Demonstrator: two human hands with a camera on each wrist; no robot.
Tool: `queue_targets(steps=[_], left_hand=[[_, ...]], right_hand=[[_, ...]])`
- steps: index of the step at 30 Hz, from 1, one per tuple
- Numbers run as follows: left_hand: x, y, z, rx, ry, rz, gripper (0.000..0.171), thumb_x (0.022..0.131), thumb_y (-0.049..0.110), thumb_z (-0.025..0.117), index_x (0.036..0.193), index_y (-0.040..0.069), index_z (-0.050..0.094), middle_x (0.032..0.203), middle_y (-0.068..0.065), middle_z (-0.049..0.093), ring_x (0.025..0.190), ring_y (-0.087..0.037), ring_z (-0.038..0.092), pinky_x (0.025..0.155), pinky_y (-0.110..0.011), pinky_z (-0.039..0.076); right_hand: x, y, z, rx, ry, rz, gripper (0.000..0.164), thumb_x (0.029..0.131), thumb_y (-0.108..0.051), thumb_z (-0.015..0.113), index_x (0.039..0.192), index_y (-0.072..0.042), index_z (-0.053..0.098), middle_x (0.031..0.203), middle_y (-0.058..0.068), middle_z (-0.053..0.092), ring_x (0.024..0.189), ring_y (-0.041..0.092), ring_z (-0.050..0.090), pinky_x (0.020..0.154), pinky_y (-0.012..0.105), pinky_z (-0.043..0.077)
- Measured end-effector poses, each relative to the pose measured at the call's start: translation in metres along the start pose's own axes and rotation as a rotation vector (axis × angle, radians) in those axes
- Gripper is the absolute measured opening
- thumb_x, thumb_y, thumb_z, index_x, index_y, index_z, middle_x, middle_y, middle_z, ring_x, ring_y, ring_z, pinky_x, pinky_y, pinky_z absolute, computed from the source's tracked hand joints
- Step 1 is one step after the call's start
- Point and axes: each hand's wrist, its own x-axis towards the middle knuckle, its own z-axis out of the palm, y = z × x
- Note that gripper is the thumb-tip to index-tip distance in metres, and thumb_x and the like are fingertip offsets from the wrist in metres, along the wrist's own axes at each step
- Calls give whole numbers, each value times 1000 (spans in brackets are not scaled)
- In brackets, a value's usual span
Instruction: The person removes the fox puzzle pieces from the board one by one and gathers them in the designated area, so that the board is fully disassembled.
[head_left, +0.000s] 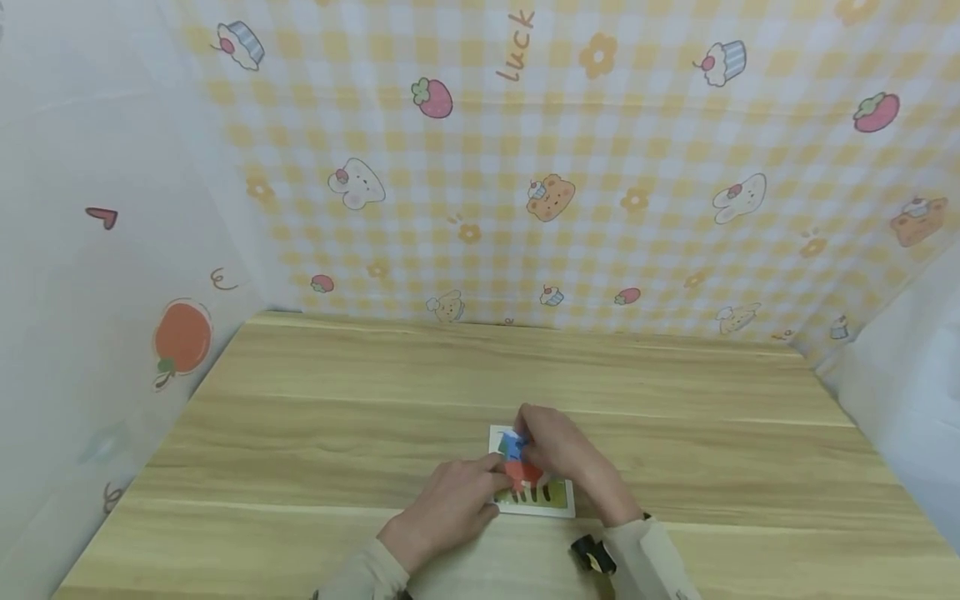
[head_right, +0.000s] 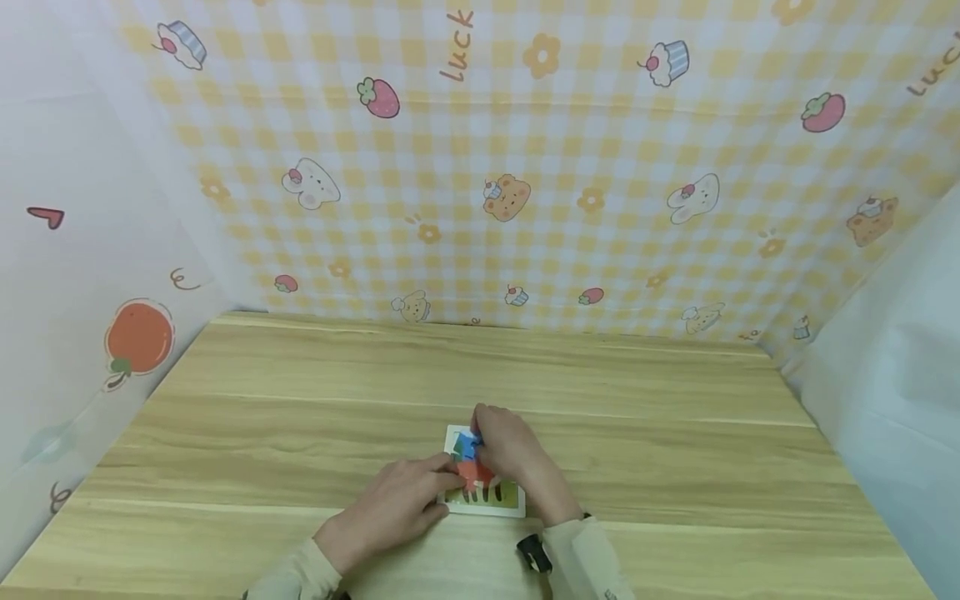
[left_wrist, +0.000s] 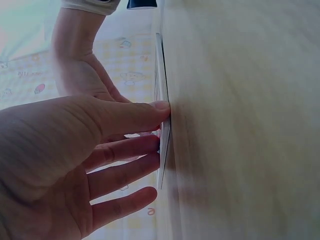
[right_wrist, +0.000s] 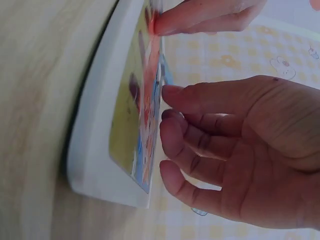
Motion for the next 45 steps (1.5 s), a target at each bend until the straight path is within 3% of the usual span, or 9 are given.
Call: queue_targets(steps=[10, 20, 31, 41, 45], left_hand=[[0, 0, -2, 16, 6, 1, 23, 75, 12, 74, 98, 15, 71, 95, 8, 58, 66, -1, 48, 54, -18, 41], [-1, 0, -4, 30, -6, 5, 22, 76, 13, 74, 97, 16, 71, 92, 9, 57, 62, -1, 43, 51, -15, 37], [1, 0, -3, 2, -10, 0, 23, 76, 13, 74, 98, 17, 72, 91, 10, 57, 64, 0, 45, 54, -16, 39], [1, 1, -2, -6, -13, -21, 24, 76, 14, 74, 100, 17, 72, 92, 10, 58, 70, -2, 50, 58, -19, 43], [1, 0, -2, -13, -14, -24, 24, 76, 13, 74, 99, 18, 72, 92, 11, 58, 69, -1, 49, 57, -18, 42]], right_hand=[[3, 2, 0, -57, 55, -41, 19, 76, 5, 67, 89, -7, 63, 82, 4, 62, 71, 15, 55, 59, 28, 48], [2, 4, -4, -56, 95, -87, 13, 77, 1, 68, 83, -9, 64, 75, -3, 59, 64, 10, 50, 54, 25, 46], [-12, 36, -38, 0, 180, -92, 13, 76, 1, 69, 79, -10, 63, 74, -4, 57, 65, 10, 52, 57, 26, 46], [-23, 65, -55, 17, 54, -84, 15, 72, 6, 69, 76, -8, 63, 71, -3, 57, 66, 12, 51, 58, 27, 45], [-24, 69, -54, 31, 32, -35, 16, 71, 8, 68, 75, -7, 63, 71, 0, 57, 66, 13, 50, 59, 28, 45]])
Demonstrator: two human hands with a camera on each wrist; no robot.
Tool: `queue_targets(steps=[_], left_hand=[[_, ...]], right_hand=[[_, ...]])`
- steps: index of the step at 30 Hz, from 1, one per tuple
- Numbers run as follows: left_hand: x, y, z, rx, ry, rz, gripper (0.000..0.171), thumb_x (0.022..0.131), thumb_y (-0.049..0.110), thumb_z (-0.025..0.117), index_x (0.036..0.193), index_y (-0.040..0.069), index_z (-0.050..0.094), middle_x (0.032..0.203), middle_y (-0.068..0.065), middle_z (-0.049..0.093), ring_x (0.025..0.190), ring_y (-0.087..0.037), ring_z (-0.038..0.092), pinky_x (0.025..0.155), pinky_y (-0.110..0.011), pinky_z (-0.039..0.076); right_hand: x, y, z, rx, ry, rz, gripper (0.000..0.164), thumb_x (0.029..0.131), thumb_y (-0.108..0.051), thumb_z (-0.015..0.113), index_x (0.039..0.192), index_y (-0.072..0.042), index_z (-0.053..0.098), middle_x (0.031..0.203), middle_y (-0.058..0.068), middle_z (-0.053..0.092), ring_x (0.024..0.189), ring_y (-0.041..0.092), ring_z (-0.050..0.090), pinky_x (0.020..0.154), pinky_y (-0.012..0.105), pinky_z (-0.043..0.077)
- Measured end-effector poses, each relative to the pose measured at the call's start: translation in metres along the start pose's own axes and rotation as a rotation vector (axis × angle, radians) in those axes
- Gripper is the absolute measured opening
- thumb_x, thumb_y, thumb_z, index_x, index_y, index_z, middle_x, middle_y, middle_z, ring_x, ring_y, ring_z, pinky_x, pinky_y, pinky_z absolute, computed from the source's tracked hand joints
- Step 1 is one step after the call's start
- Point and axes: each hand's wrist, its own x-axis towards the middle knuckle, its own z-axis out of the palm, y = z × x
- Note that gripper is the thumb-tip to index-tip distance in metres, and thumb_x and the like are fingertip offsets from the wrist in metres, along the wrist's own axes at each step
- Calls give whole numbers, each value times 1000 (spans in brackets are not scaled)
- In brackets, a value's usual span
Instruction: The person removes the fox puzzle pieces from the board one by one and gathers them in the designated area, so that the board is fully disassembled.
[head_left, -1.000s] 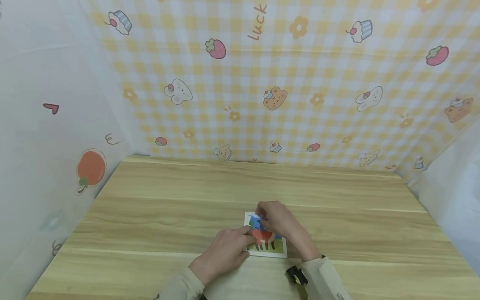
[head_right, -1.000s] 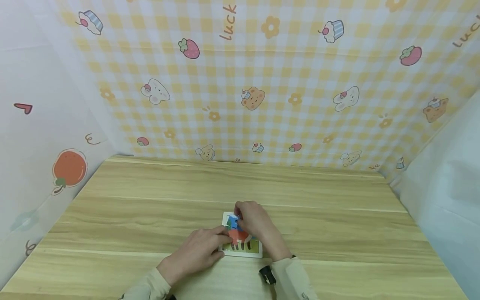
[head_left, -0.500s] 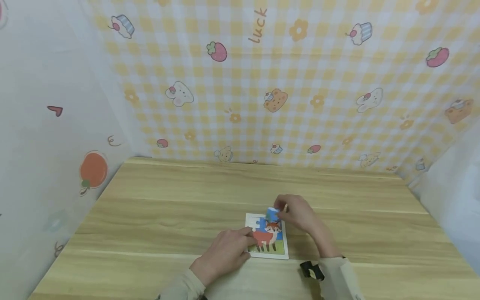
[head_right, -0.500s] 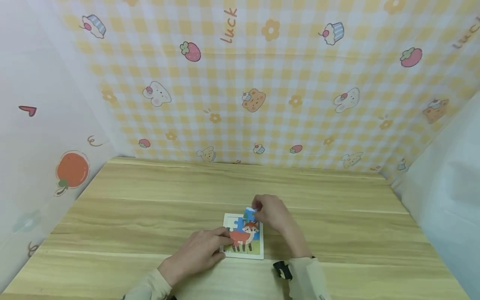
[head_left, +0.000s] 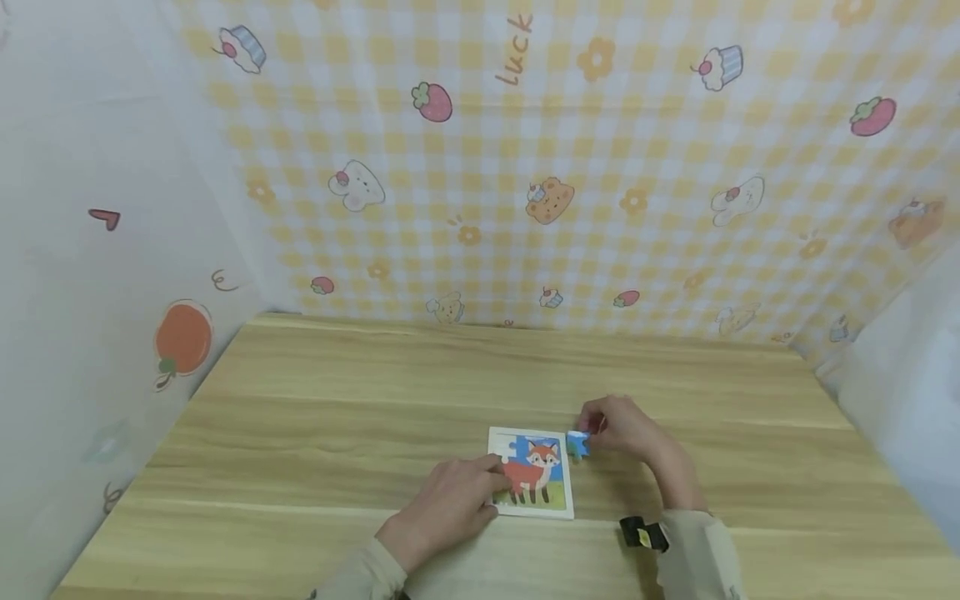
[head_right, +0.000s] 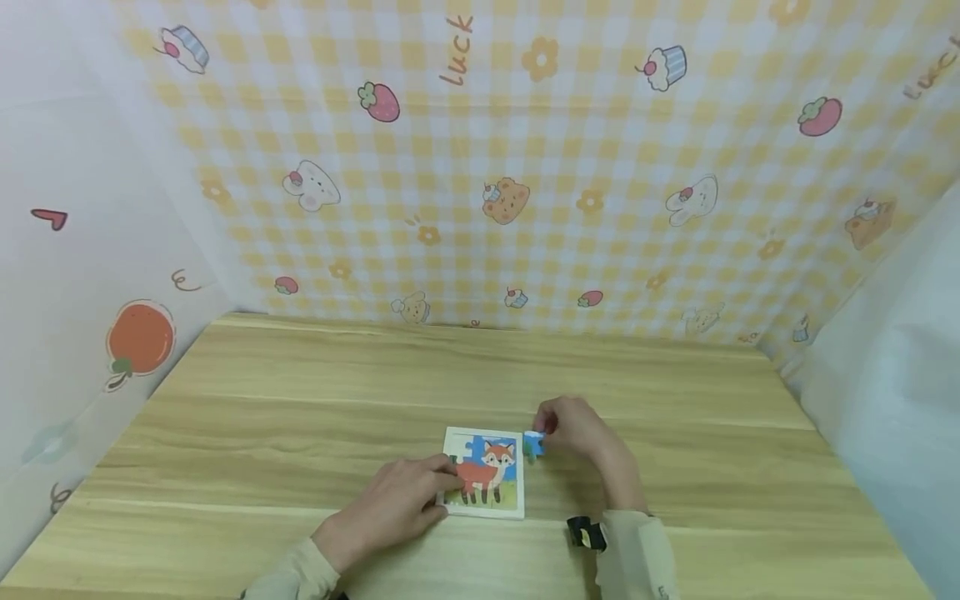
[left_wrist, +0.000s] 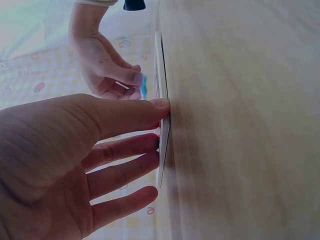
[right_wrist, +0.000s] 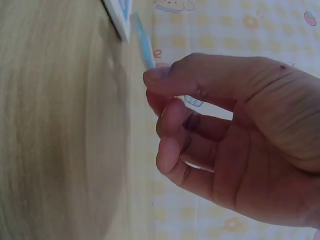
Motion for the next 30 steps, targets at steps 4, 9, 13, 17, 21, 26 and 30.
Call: queue_targets(steps=[4, 9, 13, 17, 21, 26, 30], left_hand=[[0, -1, 1, 5, -3, 1, 23, 76, 14, 74, 98, 19, 72, 92, 11, 58, 69, 0, 50, 57, -17, 41], [0, -1, 1, -5, 1, 3, 23, 76, 13, 74, 98, 19, 72, 92, 11, 58, 69, 0, 49, 57, -17, 41], [-1, 0, 0, -6, 0, -3, 23, 76, 14, 74, 98, 19, 72, 92, 11, 58, 69, -1, 49, 58, -17, 41], [-1, 0, 0, -8, -8, -4, 24, 76, 15, 74, 99, 18, 71, 94, 11, 58, 70, -1, 49, 59, -18, 42], [-1, 1, 1, -10, 0, 1, 23, 76, 15, 74, 99, 18, 72, 93, 11, 58, 70, 0, 48, 59, -18, 42], [0, 0, 3, -6, 5, 13, 23, 77, 15, 74, 99, 18, 72, 94, 10, 59, 70, -1, 50, 59, -18, 42], [0, -1, 1, 7, 10, 15, 23, 76, 15, 74, 99, 18, 72, 94, 10, 59, 72, -2, 52, 59, -19, 43]], right_hand=[[-1, 0, 3, 13, -17, 34, 16, 72, 9, 67, 74, -6, 62, 70, 0, 56, 66, 14, 49, 59, 28, 44], [0, 0, 7, -2, -14, 47, 17, 72, 10, 66, 73, -6, 61, 70, 0, 57, 65, 13, 49, 60, 28, 45], [2, 0, 9, -7, -4, 66, 17, 72, 9, 66, 73, -8, 62, 70, -1, 57, 65, 13, 50, 61, 29, 45], [3, 1, 10, -6, -2, 72, 18, 70, 10, 65, 73, -8, 61, 69, 0, 57, 65, 13, 49, 61, 29, 45], [3, 1, 11, -25, 15, 60, 19, 70, 11, 65, 72, -7, 61, 69, 1, 58, 64, 14, 48, 61, 29, 44], [3, 0, 11, -44, 24, 64, 20, 70, 12, 65, 73, -7, 61, 70, 2, 58, 65, 14, 48, 61, 30, 44], [5, 0, 13, -62, 38, 84, 18, 70, 10, 65, 75, -8, 61, 71, 0, 57, 67, 14, 50, 64, 31, 45]])
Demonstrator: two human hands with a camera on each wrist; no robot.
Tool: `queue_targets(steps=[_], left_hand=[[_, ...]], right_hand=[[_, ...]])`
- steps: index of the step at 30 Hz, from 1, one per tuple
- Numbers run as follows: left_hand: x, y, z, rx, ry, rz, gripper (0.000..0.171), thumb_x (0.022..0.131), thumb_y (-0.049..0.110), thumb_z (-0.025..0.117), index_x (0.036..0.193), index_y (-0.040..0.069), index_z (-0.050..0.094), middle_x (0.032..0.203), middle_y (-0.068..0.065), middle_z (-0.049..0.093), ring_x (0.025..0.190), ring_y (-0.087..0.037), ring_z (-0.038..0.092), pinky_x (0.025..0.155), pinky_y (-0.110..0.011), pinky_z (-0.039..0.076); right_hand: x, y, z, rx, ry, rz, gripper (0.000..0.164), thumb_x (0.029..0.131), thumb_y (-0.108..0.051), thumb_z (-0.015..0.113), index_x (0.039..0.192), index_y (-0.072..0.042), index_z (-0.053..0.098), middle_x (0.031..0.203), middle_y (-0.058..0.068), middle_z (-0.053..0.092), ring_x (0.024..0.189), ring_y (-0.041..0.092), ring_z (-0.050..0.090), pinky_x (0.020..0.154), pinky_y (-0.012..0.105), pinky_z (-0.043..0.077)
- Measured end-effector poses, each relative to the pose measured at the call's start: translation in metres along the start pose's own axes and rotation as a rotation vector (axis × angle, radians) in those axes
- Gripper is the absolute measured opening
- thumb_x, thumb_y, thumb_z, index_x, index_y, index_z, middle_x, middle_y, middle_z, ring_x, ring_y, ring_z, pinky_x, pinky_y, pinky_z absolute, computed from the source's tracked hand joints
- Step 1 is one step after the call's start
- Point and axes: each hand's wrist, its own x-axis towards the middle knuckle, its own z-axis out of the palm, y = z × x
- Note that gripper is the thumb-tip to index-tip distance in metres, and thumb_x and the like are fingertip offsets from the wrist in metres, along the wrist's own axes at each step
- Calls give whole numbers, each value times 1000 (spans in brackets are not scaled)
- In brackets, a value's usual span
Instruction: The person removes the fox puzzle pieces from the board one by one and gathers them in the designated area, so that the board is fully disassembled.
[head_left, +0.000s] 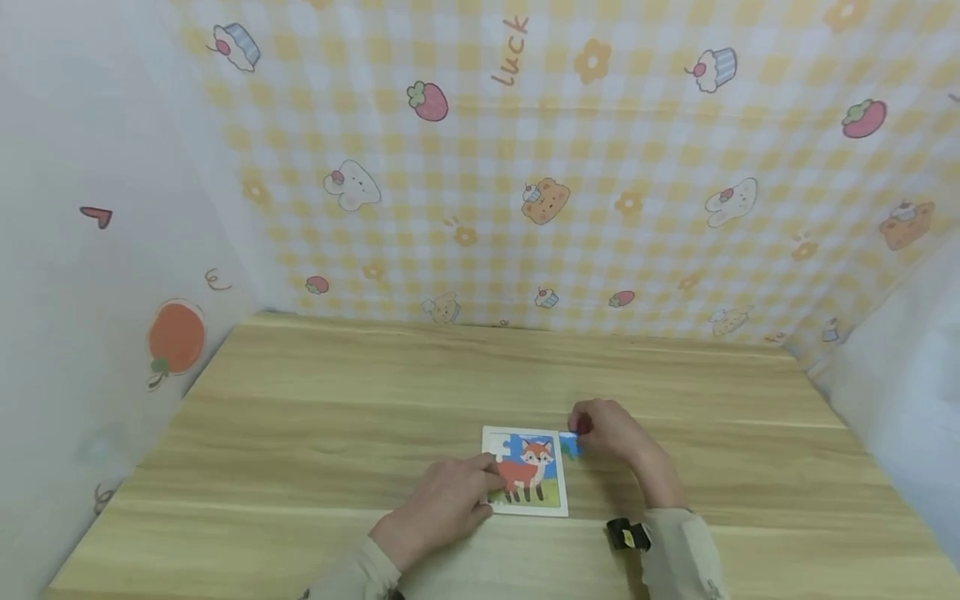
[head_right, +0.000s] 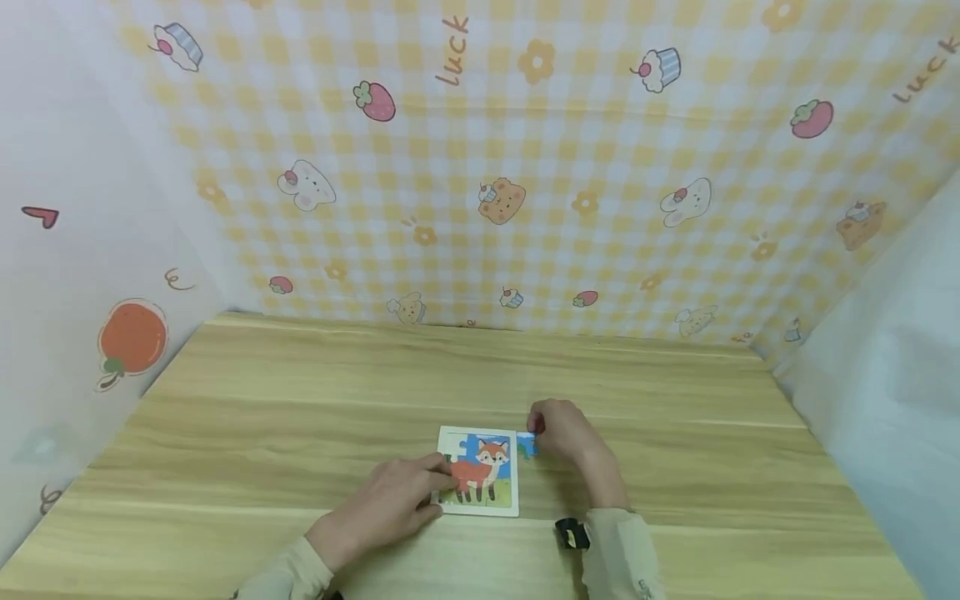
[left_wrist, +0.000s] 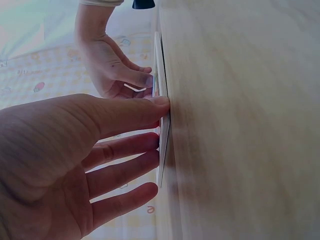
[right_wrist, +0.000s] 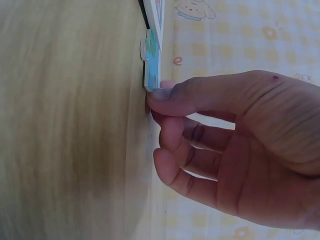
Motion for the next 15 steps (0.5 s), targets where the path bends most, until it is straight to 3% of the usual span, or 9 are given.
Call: queue_targets(steps=[6, 15], left_hand=[[1, -2, -3, 12, -18, 5, 24, 76, 16, 74, 100, 18, 72, 94, 9, 59, 75, -3, 55, 61, -19, 45], [0, -1, 1, 23, -18, 1, 26, 76, 12, 72, 101, 20, 72, 93, 11, 58, 69, -1, 49, 58, -18, 42]], right_hand=[[1, 1, 0, -24, 18, 31, 16, 71, 7, 68, 73, -7, 60, 68, -1, 54, 65, 14, 47, 62, 30, 43], [1, 4, -1, -18, -6, -3, 15, 71, 7, 67, 73, -6, 60, 67, -2, 53, 64, 14, 47, 60, 29, 43]])
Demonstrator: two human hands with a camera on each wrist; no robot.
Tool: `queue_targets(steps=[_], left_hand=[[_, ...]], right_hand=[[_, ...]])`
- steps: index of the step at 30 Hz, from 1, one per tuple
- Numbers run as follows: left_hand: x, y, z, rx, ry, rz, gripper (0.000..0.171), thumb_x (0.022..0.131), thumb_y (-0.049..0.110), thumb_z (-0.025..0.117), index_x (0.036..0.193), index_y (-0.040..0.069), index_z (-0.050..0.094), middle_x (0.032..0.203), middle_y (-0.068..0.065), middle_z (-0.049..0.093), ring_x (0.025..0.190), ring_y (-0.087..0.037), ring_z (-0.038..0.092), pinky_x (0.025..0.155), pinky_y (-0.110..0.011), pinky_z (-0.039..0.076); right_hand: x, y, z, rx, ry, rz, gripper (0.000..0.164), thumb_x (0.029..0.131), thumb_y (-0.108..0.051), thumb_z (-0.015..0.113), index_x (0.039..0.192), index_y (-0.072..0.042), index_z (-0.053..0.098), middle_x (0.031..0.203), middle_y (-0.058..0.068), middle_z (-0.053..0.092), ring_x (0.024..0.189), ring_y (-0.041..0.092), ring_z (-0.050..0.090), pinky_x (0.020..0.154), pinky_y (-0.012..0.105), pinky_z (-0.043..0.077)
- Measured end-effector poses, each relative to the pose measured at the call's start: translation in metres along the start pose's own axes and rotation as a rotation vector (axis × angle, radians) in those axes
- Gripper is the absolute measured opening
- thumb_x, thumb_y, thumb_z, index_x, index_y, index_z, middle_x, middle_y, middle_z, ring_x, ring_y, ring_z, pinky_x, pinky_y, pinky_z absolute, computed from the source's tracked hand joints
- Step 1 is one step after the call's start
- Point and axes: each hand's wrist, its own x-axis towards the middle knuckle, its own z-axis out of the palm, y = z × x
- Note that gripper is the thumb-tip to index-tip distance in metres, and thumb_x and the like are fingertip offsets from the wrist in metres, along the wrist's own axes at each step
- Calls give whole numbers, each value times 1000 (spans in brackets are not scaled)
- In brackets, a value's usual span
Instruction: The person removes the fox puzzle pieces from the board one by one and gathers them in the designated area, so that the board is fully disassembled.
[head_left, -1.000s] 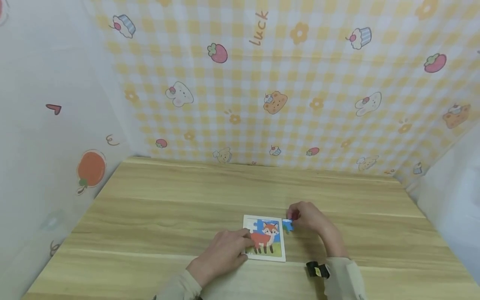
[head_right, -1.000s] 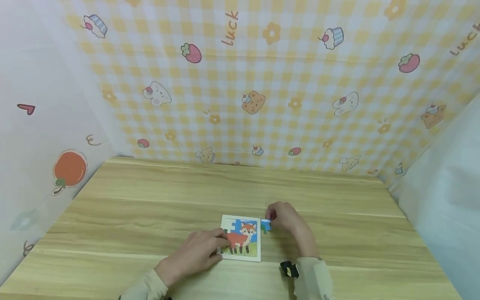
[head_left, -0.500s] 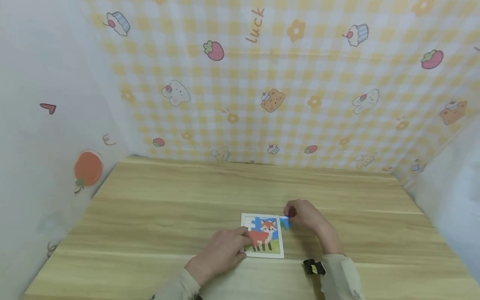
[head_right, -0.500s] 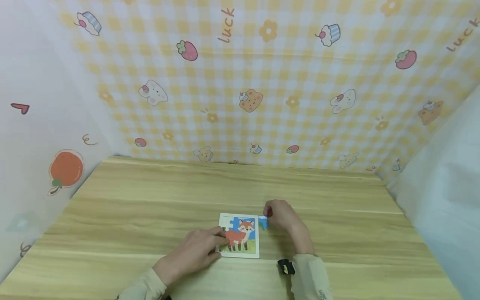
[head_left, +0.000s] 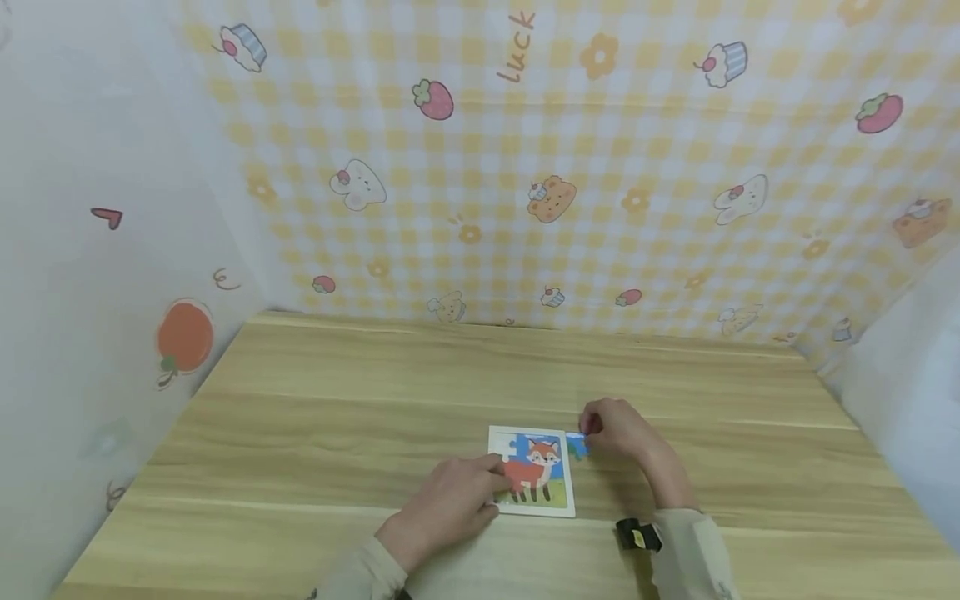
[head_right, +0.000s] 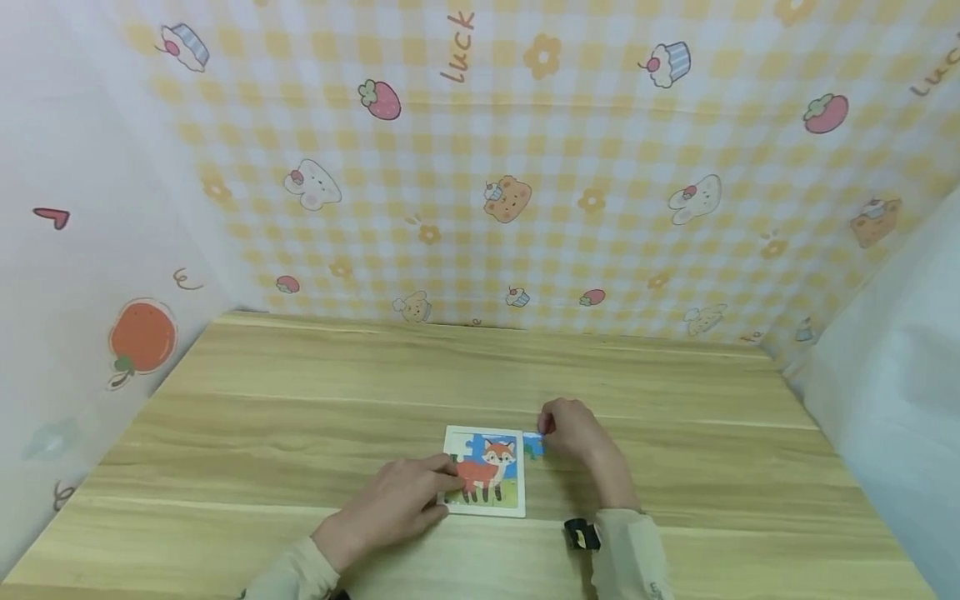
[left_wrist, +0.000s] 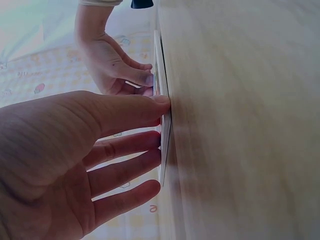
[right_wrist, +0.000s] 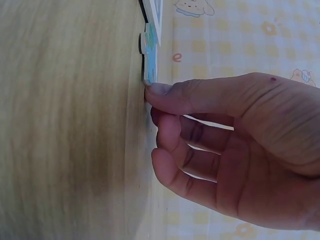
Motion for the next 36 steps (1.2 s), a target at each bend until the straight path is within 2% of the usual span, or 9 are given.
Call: queue_targets(steps=[5, 10, 20, 28, 30, 36], left_hand=[[1, 2, 0, -14, -6, -3, 25, 77, 13, 72, 101, 19, 72, 93, 10, 59, 69, -1, 49, 58, -18, 41], [1, 2, 0, -17, 0, -8, 26, 77, 13, 73, 102, 19, 72, 94, 10, 59, 71, -2, 50, 60, -19, 43], [-1, 1, -1, -20, 17, 9, 25, 77, 13, 73, 101, 18, 73, 93, 10, 59, 70, -2, 50, 59, -18, 42], [-2, 2, -5, -45, -11, -28, 27, 76, 14, 74, 103, 18, 72, 96, 9, 60, 73, -2, 52, 61, -21, 44], [-2, 2, -5, -46, -12, -28, 26, 77, 14, 74, 103, 18, 72, 96, 9, 60, 72, -2, 51, 61, -20, 44], [-2, 1, -4, -44, -3, -13, 25, 77, 14, 74, 101, 19, 73, 94, 10, 59, 71, -1, 51, 61, -19, 43]], right_hand=[[-2, 1, -2, 14, -14, 15, 14, 71, 8, 63, 73, -6, 61, 69, -1, 56, 65, 14, 49, 61, 30, 44], [1, 2, -1, 1, 6, 18, 12, 77, 5, 59, 74, -6, 63, 68, -2, 57, 63, 12, 49, 60, 29, 45], [1, -1, 2, -14, -10, 70, 10, 80, 1, 61, 75, -7, 61, 69, -1, 55, 65, 13, 49, 63, 30, 44], [4, 1, 1, 21, -3, 31, 10, 79, 1, 61, 75, -8, 61, 70, -2, 56, 66, 13, 49, 63, 29, 44], [3, 4, -1, 43, 29, 6, 9, 80, 0, 61, 76, -8, 61, 71, -3, 56, 67, 12, 50, 63, 28, 44], [-1, 11, -10, 108, 197, -48, 6, 86, -3, 62, 81, -7, 61, 70, -3, 57, 60, 12, 50, 51, 25, 43]])
